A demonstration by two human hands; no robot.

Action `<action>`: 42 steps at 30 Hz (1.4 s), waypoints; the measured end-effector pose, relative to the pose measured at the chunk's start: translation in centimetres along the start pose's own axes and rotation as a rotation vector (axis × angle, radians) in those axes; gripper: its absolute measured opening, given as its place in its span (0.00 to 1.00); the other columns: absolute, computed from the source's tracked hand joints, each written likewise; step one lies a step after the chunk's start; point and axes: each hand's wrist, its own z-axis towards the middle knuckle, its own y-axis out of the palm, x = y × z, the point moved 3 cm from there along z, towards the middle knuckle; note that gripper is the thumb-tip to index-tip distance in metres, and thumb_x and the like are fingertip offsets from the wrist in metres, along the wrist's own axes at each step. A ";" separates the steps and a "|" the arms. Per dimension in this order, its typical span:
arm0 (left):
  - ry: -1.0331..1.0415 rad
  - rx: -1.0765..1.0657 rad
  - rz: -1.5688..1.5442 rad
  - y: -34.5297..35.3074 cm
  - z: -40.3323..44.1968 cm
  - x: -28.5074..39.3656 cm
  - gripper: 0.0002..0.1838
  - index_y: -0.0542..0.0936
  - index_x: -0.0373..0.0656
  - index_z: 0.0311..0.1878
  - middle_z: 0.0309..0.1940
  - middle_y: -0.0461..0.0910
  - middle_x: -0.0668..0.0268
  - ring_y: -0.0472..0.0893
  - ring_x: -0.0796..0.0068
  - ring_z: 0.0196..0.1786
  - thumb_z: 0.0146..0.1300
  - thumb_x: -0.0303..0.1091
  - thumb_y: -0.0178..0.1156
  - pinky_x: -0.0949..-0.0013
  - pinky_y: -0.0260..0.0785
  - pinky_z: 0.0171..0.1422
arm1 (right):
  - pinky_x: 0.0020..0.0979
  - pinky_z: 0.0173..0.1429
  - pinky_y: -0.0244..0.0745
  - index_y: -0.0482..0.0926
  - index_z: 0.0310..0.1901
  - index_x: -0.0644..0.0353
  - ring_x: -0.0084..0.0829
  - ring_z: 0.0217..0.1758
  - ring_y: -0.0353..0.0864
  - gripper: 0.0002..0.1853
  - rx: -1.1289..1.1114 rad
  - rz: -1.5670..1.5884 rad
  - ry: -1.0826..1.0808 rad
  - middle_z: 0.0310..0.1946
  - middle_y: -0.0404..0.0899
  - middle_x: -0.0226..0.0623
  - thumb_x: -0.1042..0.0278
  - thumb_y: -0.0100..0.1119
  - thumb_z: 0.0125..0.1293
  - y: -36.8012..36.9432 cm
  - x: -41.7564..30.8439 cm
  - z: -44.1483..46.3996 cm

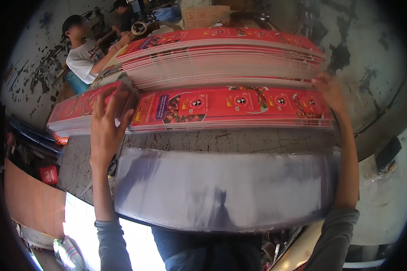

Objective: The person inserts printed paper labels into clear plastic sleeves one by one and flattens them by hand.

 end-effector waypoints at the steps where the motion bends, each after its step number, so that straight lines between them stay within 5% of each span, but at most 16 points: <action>1: 0.004 -0.016 -0.004 0.5 -0.4 0.0 0.20 0.71 0.44 0.49 0.50 0.67 0.59 0.70 0.58 0.51 0.52 0.32 0.62 0.58 0.64 0.51 | 0.30 0.54 0.64 0.74 0.38 0.63 0.36 0.48 0.73 0.17 -0.003 -0.070 0.022 0.45 0.73 0.44 0.56 0.56 0.59 1.3 0.5 -0.8; 6: 0.122 -0.358 -0.124 4.1 -2.7 -1.0 0.17 0.74 0.43 0.47 0.49 0.71 0.61 0.71 0.58 0.52 0.51 0.31 0.61 0.58 0.65 0.53 | 0.34 0.52 0.67 0.73 0.40 0.65 0.44 0.49 0.73 0.19 0.040 -0.152 -0.049 0.49 0.70 0.50 0.55 0.57 0.58 2.3 2.2 -2.0; 10: 0.125 -0.331 -0.175 5.1 -2.7 -1.8 0.16 0.74 0.43 0.46 0.47 0.74 0.61 0.74 0.58 0.48 0.52 0.27 0.59 0.60 0.67 0.51 | 0.33 0.45 0.68 0.70 0.44 0.64 0.39 0.40 0.75 0.19 -0.035 -0.325 -0.104 0.38 0.72 0.46 0.55 0.53 0.62 2.6 1.7 -2.5; 13: 0.155 -0.299 -0.094 5.5 -3.2 -1.4 0.16 0.73 0.42 0.47 0.46 0.75 0.60 0.76 0.57 0.46 0.53 0.23 0.54 0.61 0.70 0.49 | 0.40 0.45 0.67 0.70 0.43 0.64 0.47 0.40 0.73 0.18 -0.079 -0.215 0.056 0.38 0.71 0.48 0.56 0.53 0.61 3.4 2.0 -2.7; 21: 0.039 -0.355 -0.208 6.0 -3.4 -1.7 0.22 0.71 0.40 0.51 0.53 0.71 0.55 0.74 0.55 0.52 0.51 0.16 0.46 0.62 0.71 0.52 | 0.42 0.47 0.65 0.69 0.44 0.65 0.49 0.42 0.70 0.16 0.019 -0.281 -0.091 0.37 0.70 0.51 0.60 0.52 0.62 3.8 1.6 -2.9; 42: 0.062 -0.349 -0.259 6.1 -3.6 -1.9 0.21 0.70 0.35 0.53 0.54 0.69 0.51 0.72 0.52 0.54 0.54 0.16 0.44 0.62 0.68 0.56 | 0.42 0.44 0.66 0.68 0.46 0.67 0.47 0.38 0.71 0.16 0.015 -0.285 -0.120 0.36 0.70 0.50 0.63 0.51 0.62 3.8 1.4 -2.7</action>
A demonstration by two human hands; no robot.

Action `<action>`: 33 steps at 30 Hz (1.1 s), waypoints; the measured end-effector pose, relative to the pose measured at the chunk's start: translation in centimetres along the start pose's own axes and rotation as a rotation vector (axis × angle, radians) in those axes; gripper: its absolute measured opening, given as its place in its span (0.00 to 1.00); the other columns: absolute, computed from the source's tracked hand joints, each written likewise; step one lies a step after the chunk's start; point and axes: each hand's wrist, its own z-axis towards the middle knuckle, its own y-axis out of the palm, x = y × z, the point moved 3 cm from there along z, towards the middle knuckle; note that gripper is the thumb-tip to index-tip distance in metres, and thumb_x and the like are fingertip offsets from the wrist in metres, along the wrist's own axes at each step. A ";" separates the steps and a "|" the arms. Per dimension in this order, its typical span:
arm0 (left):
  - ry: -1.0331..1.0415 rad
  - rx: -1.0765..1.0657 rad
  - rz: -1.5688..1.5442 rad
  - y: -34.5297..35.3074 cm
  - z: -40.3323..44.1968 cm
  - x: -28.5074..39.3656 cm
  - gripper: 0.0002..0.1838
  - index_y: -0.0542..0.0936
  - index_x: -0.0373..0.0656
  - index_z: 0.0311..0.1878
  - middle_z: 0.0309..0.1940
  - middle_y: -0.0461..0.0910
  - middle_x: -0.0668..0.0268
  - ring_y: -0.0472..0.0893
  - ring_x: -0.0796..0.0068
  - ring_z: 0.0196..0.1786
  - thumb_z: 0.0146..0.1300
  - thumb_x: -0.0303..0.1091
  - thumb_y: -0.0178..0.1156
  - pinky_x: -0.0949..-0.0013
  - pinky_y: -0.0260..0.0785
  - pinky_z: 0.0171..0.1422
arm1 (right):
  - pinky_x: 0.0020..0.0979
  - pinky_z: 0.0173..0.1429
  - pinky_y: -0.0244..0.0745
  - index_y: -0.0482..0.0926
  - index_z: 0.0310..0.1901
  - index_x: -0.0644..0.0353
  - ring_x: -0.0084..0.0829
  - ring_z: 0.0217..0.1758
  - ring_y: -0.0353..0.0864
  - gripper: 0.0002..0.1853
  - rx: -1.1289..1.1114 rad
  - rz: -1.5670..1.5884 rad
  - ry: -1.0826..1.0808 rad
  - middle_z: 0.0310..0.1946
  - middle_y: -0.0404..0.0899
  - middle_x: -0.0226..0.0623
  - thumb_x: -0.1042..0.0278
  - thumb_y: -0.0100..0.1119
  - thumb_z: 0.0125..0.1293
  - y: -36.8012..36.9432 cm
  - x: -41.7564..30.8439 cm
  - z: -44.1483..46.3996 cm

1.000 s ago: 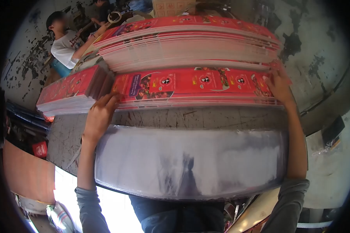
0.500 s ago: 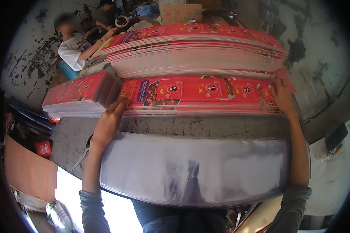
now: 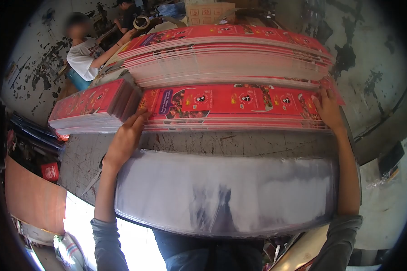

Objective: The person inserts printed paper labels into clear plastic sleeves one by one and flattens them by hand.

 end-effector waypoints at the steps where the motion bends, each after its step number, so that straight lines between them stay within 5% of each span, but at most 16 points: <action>1: 0.001 -0.002 -0.001 0.0 0.0 0.0 0.21 0.70 0.35 0.53 0.54 0.69 0.51 0.72 0.52 0.54 0.54 0.16 0.44 0.62 0.68 0.56 | 0.41 0.44 0.66 0.68 0.46 0.67 0.47 0.38 0.71 0.17 0.000 0.003 -0.001 0.35 0.70 0.50 0.63 0.51 0.62 0.0 0.1 0.0; 31: -0.019 -0.022 0.025 -0.3 -0.4 -0.1 0.18 0.69 0.38 0.54 0.56 0.68 0.54 0.71 0.55 0.55 0.59 0.22 0.45 0.62 0.68 0.56 | 0.42 0.46 0.66 0.69 0.44 0.65 0.46 0.39 0.70 0.15 0.007 -0.030 0.017 0.35 0.70 0.49 0.61 0.51 0.62 -0.3 -0.8 -0.1; 33: -0.022 -0.028 0.020 -0.1 -0.5 -0.4 0.23 0.68 0.42 0.56 0.57 0.67 0.56 0.70 0.54 0.56 0.55 0.22 0.53 0.61 0.67 0.57 | 0.42 0.46 0.66 0.69 0.45 0.65 0.46 0.39 0.70 0.16 0.003 -0.028 0.015 0.36 0.70 0.49 0.61 0.51 0.62 -0.2 -0.5 -0.1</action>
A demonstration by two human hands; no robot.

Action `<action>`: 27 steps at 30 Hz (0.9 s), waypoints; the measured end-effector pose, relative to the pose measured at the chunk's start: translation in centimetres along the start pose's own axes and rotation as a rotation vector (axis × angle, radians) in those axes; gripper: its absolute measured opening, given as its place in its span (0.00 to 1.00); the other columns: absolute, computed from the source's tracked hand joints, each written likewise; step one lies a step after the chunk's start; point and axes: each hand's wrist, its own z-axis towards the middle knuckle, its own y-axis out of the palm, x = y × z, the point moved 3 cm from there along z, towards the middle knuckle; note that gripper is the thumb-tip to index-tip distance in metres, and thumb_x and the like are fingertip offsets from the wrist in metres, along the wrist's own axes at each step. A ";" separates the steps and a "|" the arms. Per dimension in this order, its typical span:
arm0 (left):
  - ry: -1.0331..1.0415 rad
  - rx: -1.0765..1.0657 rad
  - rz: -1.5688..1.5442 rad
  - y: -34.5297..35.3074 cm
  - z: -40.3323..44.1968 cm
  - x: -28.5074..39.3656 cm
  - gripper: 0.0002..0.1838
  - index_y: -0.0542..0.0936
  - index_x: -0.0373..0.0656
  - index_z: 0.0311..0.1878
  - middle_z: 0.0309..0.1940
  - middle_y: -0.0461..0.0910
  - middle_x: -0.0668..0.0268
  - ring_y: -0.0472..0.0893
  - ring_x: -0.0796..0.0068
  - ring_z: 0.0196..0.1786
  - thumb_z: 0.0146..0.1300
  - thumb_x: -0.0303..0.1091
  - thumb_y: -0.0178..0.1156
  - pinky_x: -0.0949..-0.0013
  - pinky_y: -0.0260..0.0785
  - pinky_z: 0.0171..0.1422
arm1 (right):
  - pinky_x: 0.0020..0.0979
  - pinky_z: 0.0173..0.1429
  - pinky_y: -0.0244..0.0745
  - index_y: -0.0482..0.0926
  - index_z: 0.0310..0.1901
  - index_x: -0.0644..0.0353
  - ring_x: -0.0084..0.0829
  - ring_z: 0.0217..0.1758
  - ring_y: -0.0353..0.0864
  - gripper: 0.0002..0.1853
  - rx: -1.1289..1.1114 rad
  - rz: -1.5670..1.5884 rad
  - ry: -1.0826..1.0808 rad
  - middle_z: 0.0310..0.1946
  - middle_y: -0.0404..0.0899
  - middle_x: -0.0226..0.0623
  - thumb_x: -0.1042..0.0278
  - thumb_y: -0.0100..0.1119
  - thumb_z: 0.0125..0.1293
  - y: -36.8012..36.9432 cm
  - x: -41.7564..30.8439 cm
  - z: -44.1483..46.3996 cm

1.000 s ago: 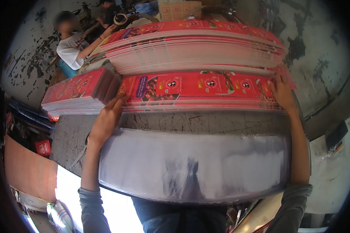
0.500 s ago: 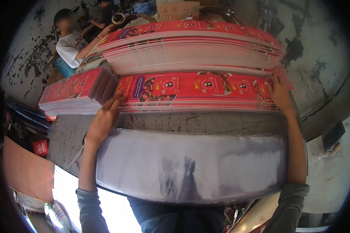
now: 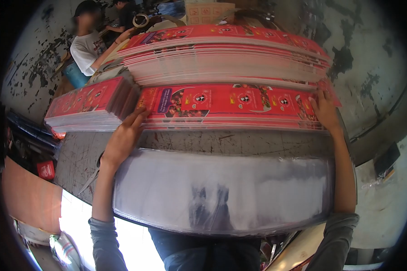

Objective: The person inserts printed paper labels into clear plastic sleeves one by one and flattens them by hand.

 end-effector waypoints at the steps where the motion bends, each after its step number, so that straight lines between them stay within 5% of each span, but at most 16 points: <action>1: -0.001 0.003 0.001 0.1 0.0 -0.1 0.23 0.68 0.42 0.56 0.57 0.67 0.56 0.70 0.54 0.56 0.55 0.22 0.53 0.61 0.67 0.57 | 0.42 0.46 0.66 0.69 0.45 0.65 0.47 0.40 0.70 0.16 -0.005 0.002 0.000 0.36 0.70 0.50 0.61 0.51 0.63 0.0 0.1 0.1; 11: 0.025 -0.009 0.032 0.1 -0.1 -0.1 0.20 0.68 0.38 0.55 0.57 0.66 0.54 0.70 0.56 0.57 0.57 0.21 0.44 0.62 0.69 0.56 | 0.41 0.48 0.65 0.69 0.46 0.66 0.48 0.42 0.71 0.16 0.008 0.044 -0.006 0.37 0.70 0.50 0.64 0.53 0.61 0.1 0.1 0.4; 13: 0.027 -0.011 0.035 0.0 -0.1 -0.1 0.20 0.68 0.38 0.55 0.57 0.66 0.54 0.70 0.55 0.56 0.57 0.21 0.44 0.62 0.68 0.56 | 0.40 0.49 0.65 0.68 0.48 0.68 0.49 0.46 0.70 0.18 0.258 -0.064 -0.272 0.42 0.69 0.52 0.67 0.55 0.59 -0.9 -0.8 1.0; 16: 0.021 -0.010 0.025 -0.1 0.0 0.0 0.19 0.68 0.38 0.55 0.57 0.66 0.54 0.70 0.55 0.56 0.59 0.22 0.44 0.62 0.68 0.56 | 0.39 0.55 0.65 0.68 0.49 0.65 0.48 0.53 0.69 0.16 0.254 0.057 -0.100 0.51 0.67 0.48 0.72 0.53 0.59 -3.9 -5.2 3.1; 24: 0.029 -0.005 -0.035 -0.3 0.0 0.1 0.18 0.69 0.38 0.54 0.56 0.68 0.53 0.70 0.54 0.56 0.59 0.24 0.48 0.61 0.68 0.55 | 0.42 0.62 0.60 0.63 0.58 0.58 0.41 0.59 0.66 0.22 0.339 -0.196 -0.492 0.59 0.63 0.42 0.65 0.49 0.63 -3.7 -14.2 9.7; 27: 0.050 0.011 -0.024 -0.3 0.0 0.0 0.18 0.69 0.38 0.54 0.55 0.68 0.53 0.71 0.54 0.55 0.59 0.23 0.49 0.62 0.68 0.55 | 0.46 0.62 0.58 0.62 0.60 0.56 0.41 0.59 0.66 0.22 0.231 -0.267 -0.455 0.58 0.65 0.41 0.63 0.47 0.65 -2.1 -15.5 10.7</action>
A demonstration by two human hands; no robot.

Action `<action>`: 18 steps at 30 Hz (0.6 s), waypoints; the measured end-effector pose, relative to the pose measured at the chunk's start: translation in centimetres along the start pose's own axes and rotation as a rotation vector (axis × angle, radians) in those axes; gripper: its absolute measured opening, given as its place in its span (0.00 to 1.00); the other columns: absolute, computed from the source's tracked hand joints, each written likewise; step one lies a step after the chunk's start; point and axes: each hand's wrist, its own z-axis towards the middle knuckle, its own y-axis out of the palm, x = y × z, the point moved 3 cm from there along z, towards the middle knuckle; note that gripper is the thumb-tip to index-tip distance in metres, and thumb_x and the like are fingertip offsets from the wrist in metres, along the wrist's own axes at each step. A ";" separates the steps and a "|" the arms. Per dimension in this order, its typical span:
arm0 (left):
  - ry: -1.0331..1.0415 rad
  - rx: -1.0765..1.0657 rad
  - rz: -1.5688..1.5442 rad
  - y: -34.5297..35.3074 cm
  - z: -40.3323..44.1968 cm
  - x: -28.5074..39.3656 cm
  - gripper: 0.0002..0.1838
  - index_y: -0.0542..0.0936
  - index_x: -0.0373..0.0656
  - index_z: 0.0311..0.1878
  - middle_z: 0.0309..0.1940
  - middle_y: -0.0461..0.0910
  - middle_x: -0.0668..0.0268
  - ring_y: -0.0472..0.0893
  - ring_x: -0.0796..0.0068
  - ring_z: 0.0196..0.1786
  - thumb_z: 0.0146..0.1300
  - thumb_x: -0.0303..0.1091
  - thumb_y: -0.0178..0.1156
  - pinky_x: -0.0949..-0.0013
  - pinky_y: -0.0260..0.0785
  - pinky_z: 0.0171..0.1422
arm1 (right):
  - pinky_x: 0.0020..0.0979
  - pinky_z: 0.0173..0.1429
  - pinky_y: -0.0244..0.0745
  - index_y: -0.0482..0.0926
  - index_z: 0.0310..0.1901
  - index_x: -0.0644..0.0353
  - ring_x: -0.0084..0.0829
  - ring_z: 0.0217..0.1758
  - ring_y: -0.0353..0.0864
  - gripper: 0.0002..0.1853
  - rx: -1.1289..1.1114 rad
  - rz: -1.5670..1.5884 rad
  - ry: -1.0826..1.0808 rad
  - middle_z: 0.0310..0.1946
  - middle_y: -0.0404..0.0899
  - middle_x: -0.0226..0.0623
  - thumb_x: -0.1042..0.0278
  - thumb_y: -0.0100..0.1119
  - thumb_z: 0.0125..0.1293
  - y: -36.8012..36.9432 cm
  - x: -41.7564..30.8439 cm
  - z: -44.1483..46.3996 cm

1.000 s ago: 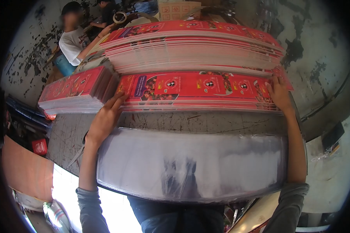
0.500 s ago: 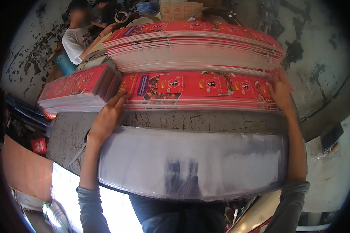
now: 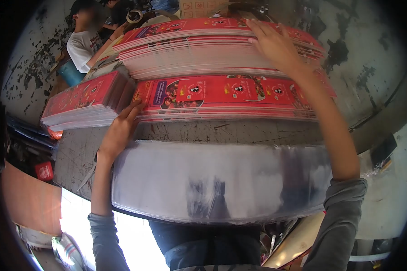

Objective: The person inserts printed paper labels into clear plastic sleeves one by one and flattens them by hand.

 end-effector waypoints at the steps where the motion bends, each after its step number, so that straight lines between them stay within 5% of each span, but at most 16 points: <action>1: 0.000 0.000 0.002 0.0 0.0 -0.1 0.18 0.69 0.38 0.54 0.55 0.68 0.53 0.71 0.54 0.55 0.59 0.23 0.49 0.62 0.68 0.55 | 0.46 0.62 0.58 0.62 0.60 0.56 0.41 0.59 0.66 0.22 0.002 0.001 0.001 0.58 0.65 0.41 0.63 0.47 0.65 0.4 -0.3 0.1; 9: -0.013 0.004 -0.016 0.1 -0.1 -0.1 0.18 0.69 0.39 0.54 0.55 0.69 0.54 0.72 0.54 0.54 0.60 0.24 0.48 0.62 0.68 0.55 | 0.45 0.55 0.62 0.70 0.51 0.58 0.37 0.52 0.70 0.17 0.045 0.024 0.080 0.44 0.73 0.38 0.71 0.49 0.59 1.0 -0.3 0.9; 18: -0.030 0.000 0.028 0.1 -0.3 -0.3 0.18 0.69 0.41 0.55 0.56 0.68 0.57 0.71 0.56 0.55 0.61 0.26 0.46 0.61 0.69 0.55 | 0.38 0.45 0.65 0.72 0.50 0.57 0.35 0.45 0.70 0.17 0.092 -0.095 0.015 0.34 0.69 0.37 0.74 0.50 0.57 -0.9 -1.2 0.9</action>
